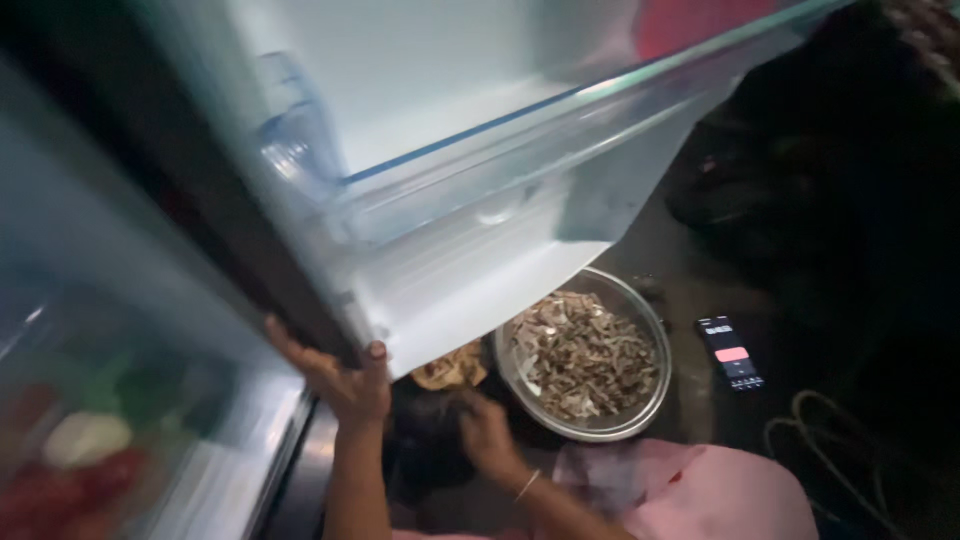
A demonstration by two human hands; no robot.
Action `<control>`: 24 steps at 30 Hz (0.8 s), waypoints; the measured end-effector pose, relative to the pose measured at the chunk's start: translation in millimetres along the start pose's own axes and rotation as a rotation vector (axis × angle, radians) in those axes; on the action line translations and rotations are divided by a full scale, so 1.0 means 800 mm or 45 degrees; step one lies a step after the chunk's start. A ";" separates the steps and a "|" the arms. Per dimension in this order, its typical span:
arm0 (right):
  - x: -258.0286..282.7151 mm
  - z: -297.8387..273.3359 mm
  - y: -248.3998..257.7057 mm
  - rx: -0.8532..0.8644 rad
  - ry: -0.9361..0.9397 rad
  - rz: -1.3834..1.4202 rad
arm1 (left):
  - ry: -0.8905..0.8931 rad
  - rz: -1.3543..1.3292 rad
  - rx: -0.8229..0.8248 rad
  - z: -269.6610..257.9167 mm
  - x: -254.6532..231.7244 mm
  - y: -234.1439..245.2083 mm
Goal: The person wipes the interior shelves, drawers, and door compartments of a refrigerator using a cloth, then places a bowl of chopped items and a package inside.
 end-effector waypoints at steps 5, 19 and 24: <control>0.191 0.058 0.062 -0.026 -0.622 0.683 | 0.235 -0.562 0.192 0.027 -0.010 0.039; 0.398 0.125 -0.046 -0.782 -0.101 0.778 | -0.151 -1.114 0.082 0.055 0.132 0.003; 0.341 0.098 -0.090 -0.549 0.177 0.504 | 0.301 -1.114 0.432 0.049 0.043 0.057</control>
Point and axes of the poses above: each hand's wrist, its own z-axis towards the middle knuckle, its own y-axis out of the back of the hand, x = y × z, the point moved 8 cm from there along z, towards the middle knuckle, and after that the axes turned 2 degrees about x, right-handed, at the moved point
